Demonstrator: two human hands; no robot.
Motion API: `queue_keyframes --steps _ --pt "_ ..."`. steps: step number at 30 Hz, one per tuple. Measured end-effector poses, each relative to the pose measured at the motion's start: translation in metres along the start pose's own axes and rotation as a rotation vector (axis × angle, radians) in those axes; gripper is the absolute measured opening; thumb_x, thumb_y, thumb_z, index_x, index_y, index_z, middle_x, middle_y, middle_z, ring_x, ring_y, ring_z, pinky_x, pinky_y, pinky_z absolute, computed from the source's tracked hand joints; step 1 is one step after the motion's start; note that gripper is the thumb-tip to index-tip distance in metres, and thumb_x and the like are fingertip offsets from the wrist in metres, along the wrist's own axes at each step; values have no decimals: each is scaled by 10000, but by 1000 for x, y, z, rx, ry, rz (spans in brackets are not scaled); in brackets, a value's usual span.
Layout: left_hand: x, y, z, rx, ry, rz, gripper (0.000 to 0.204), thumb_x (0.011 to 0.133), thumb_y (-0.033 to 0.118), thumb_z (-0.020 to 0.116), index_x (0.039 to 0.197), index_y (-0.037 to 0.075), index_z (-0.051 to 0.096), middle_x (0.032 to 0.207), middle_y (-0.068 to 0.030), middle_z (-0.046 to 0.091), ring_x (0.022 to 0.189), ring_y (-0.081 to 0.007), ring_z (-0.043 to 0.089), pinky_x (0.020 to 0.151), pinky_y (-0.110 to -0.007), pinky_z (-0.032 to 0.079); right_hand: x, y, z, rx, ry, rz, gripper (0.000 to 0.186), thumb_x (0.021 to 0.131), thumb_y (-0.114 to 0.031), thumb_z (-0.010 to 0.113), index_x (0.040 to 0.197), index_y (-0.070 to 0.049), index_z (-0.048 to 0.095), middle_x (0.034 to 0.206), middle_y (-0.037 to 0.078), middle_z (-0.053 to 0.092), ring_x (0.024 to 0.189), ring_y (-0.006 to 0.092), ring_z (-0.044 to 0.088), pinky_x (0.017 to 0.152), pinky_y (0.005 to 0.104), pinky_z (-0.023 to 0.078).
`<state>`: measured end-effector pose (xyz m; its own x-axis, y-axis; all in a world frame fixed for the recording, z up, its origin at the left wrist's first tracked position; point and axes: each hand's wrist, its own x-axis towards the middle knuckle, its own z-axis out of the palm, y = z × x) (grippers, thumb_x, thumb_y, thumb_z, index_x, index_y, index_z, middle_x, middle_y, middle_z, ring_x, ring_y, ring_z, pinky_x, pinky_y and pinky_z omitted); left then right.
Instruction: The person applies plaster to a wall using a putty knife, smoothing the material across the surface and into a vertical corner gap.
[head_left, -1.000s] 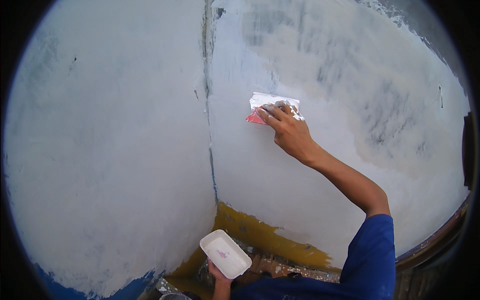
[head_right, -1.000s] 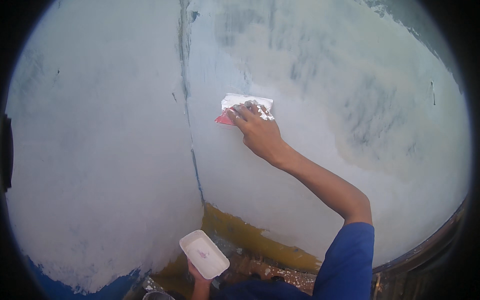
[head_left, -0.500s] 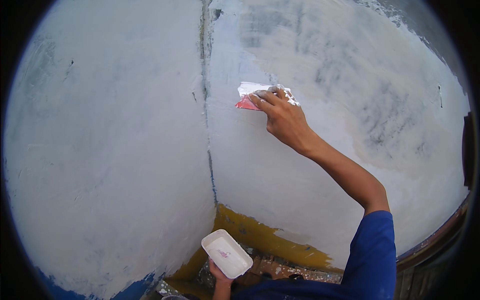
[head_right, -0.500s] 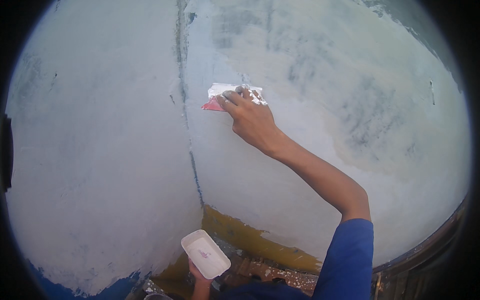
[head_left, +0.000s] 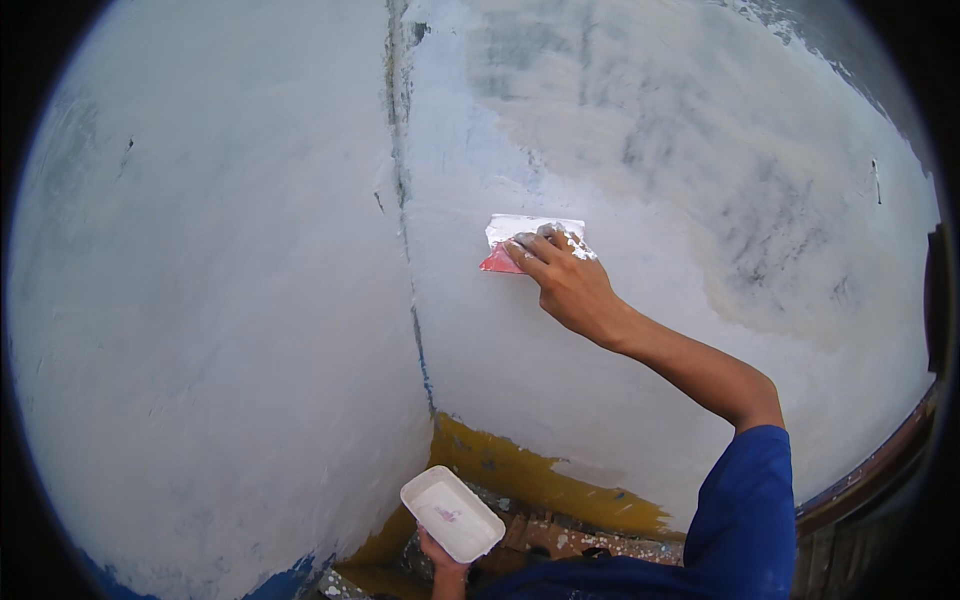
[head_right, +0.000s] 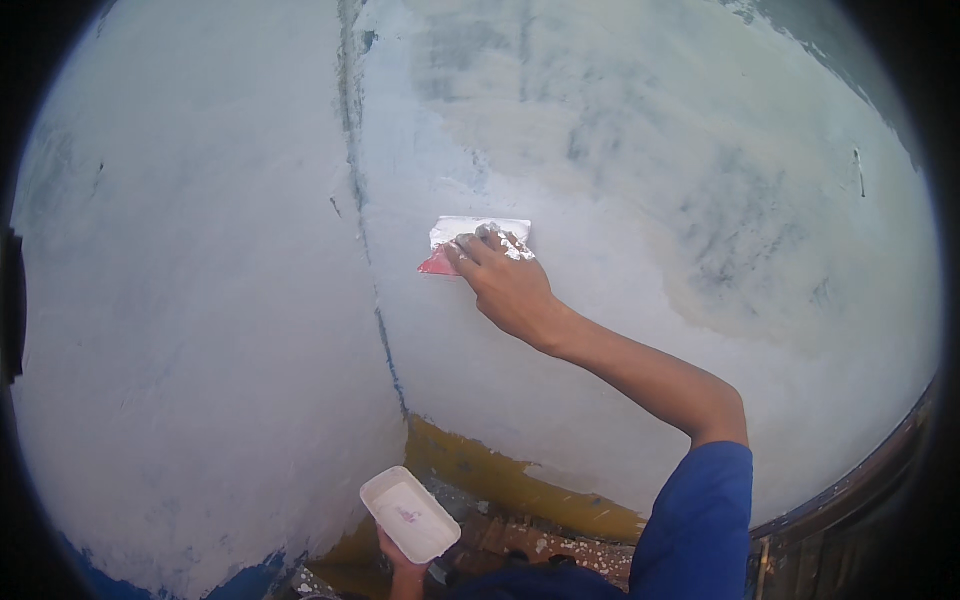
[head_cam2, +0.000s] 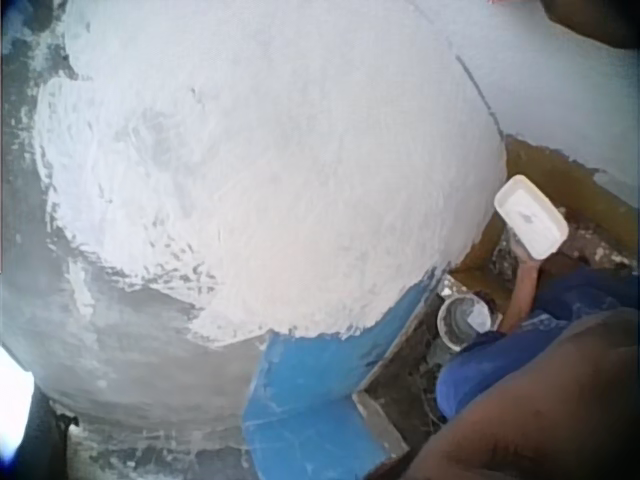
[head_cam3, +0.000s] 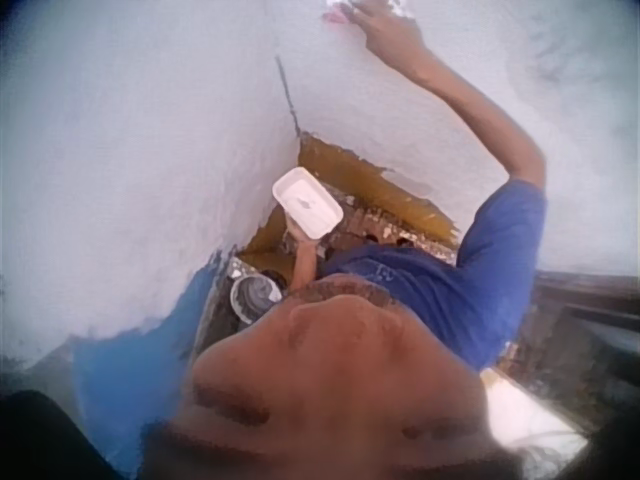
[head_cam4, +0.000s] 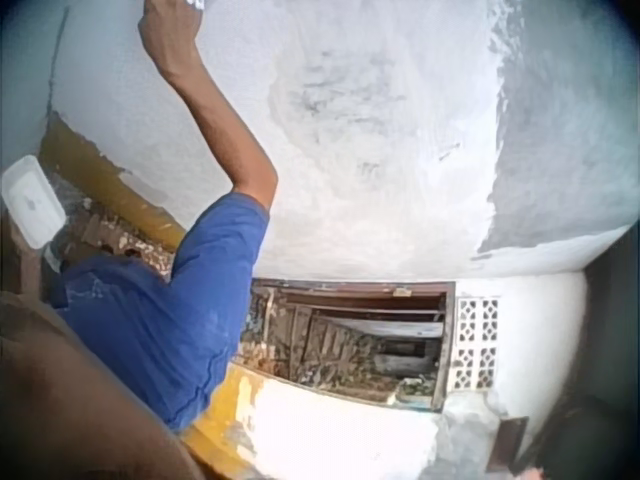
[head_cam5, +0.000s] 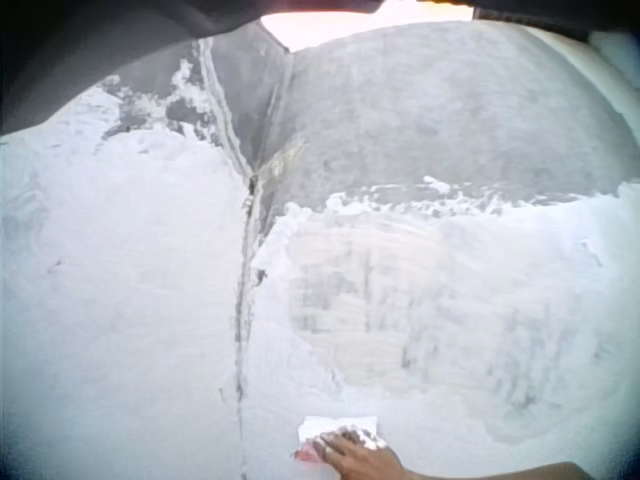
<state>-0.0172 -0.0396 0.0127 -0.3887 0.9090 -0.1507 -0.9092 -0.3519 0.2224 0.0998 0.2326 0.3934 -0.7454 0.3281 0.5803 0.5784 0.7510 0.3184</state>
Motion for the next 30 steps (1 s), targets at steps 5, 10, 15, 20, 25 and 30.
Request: queue_keyframes --steps 5,10,15,20,25,30 --pt "3 -7 15 -4 -19 -21 628 951 522 373 1436 124 411 1338 -140 540 1184 -375 558 980 -592 456 3 59 12 -328 326 -59 615 704 52 584 1311 -48 569 1306 103 557 1034 298 593 917 359 451" --pt "-8 -4 17 54 -14 15 627 955 516 369 1439 119 405 1344 -150 534 1181 -377 560 983 -586 457 -52 20 44 -248 133 -28 586 724 63 577 1300 -42 572 1326 92 543 1100 282 578 942 386 450" --pt "-2 -5 5 3 -1 40 640 953 526 359 1446 118 398 1346 -157 539 1192 -383 556 986 -588 455 29 23 -62 78 304 -61 453 761 88 565 1180 -63 643 1147 75 648 1138 316 565 866 407 552" --pt "-1 -10 6 -4 -21 18 650 951 533 360 1449 117 395 1353 -159 535 1203 -390 549 993 -593 446 129 112 -145 -422 705 -186 485 832 94 566 1262 -120 635 1200 67 662 1124 257 592 869 397 576" --pt "-2 -6 -4 -53 -6 -7 648 953 533 365 1451 119 395 1358 -158 531 1212 -393 540 999 -603 436 167 123 -193 -379 662 -185 387 831 70 512 1168 -43 665 1138 149 666 1059 331 615 833 397 554" --pt "-7 -1 7 -47 0 -4 629 953 525 370 1438 126 414 1350 -147 536 1204 -390 543 998 -606 435 126 109 -137 -522 458 -63 512 802 95 552 1266 -111 619 1208 59 657 1150 265 592 788 376 608"
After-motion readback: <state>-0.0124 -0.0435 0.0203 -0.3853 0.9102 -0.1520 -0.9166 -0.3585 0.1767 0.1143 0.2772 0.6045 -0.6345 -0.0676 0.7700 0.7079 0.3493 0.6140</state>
